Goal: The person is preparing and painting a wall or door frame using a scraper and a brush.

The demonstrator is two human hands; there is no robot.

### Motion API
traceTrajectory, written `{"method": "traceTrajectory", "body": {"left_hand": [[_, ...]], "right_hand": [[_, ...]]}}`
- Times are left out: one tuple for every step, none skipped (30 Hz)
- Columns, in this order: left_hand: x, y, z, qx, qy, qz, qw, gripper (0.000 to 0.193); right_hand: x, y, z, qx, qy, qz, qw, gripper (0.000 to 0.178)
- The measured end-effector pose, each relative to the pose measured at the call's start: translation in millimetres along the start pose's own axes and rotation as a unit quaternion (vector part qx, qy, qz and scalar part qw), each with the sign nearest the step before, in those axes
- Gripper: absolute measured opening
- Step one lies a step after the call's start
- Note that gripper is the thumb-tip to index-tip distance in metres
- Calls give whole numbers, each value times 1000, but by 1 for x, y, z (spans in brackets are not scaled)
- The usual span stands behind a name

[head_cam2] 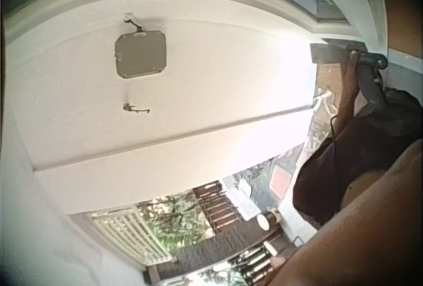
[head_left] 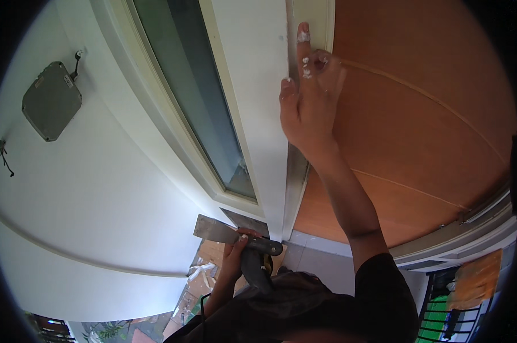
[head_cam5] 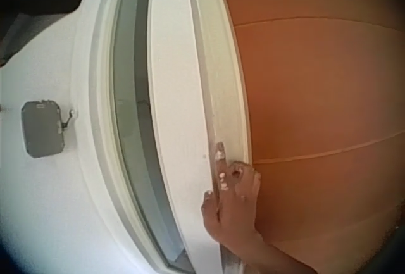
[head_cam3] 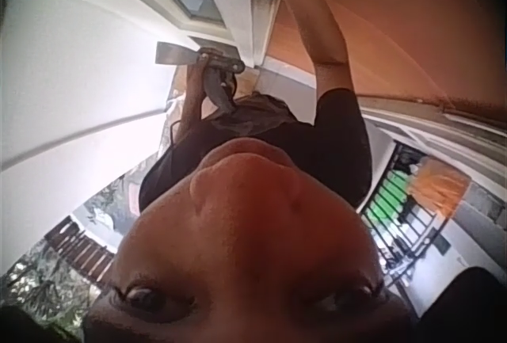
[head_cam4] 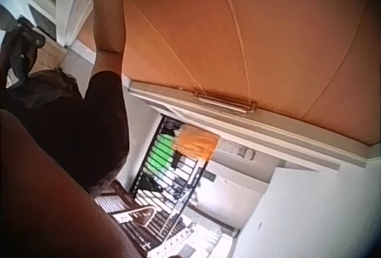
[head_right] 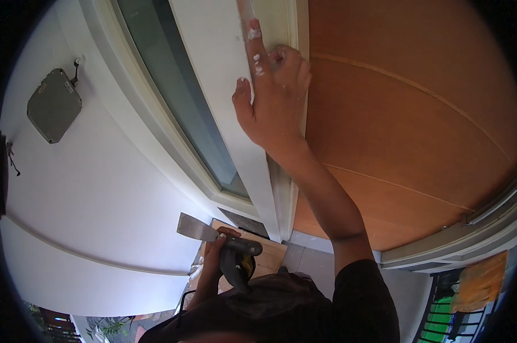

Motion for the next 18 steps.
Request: {"method": "traceTrajectory", "body": {"left_hand": [[-1, 2, 0, -6, -6, -3, 1000, 22], [-3, 3, 2, -6, -9, -3, 1000, 22], [-4, 4, 2, -11, -7, 4, 1000, 23], [-4, 5, 3, -15, -5, 12, 1000, 23], [-3, 4, 3, -15, -6, 11, 1000, 23], [-5, 5, 4, -23, -15, 15, 1000, 24], [-7, 7, 4, -31, -24, 19, 999, 25], [-6, 7, 5, -29, -24, 18, 999, 25], [-6, 7, 6, -23, -20, 21, 999, 25], [-5, 7, 7, -16, -16, 25, 999, 25], [-4, 6, 7, -15, -16, 24, 999, 25], [-3, 7, 8, -16, -13, 20, 1000, 24], [-3, 7, 10, -16, -11, 15, 1000, 23], [-4, 6, 10, -14, -12, 15, 1000, 23], [-4, 5, 10, -22, -15, 8, 1000, 22], [-5, 4, 10, -30, -18, 1, 999, 21], [-4, 4, 12, -30, -19, 0, 999, 21], [-2, 3, 13, -27, -18, -7, 999, 21]], "right_hand": [[1, 3, 6, -7, 11, -13, 1000, 68], [3, 4, 11, -8, 14, -12, 1000, 68], [3, 6, 14, -10, 9, -34, 999, 67], [3, 7, 16, -11, 5, -56, 998, 66], [4, 5, 15, -10, 7, -56, 998, 66], [4, 2, 16, 1, -3, -88, 996, 67], [3, -1, 17, 12, -12, -119, 993, 67], [2, 0, 18, 12, -11, -121, 992, 67], [2, -1, 18, 14, -12, -117, 993, 67], [2, -1, 18, 15, -13, -113, 993, 67], [1, -1, 17, 16, -13, -113, 993, 67], [-3, 2, 15, -4, -14, -65, 998, 67], [-6, 5, 14, -24, -15, -16, 999, 67], [-4, 6, 13, -25, -14, -17, 999, 67], [-1, 6, 11, -11, -13, -25, 1000, 67], [0, 5, 10, 2, -12, -33, 999, 68], [1, 4, 12, 2, -10, -33, 999, 68], [4, 1, 13, 19, -7, -89, 996, 69]]}}
Point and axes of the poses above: each hand's wrist, its own z-axis towards the middle knuckle, its own y-axis out of the back of the hand, x = y × z, the point moved 10 cm from there along z, towards the middle knuckle, and after that the axes turned 6 degrees about x, right-handed, at the moved point
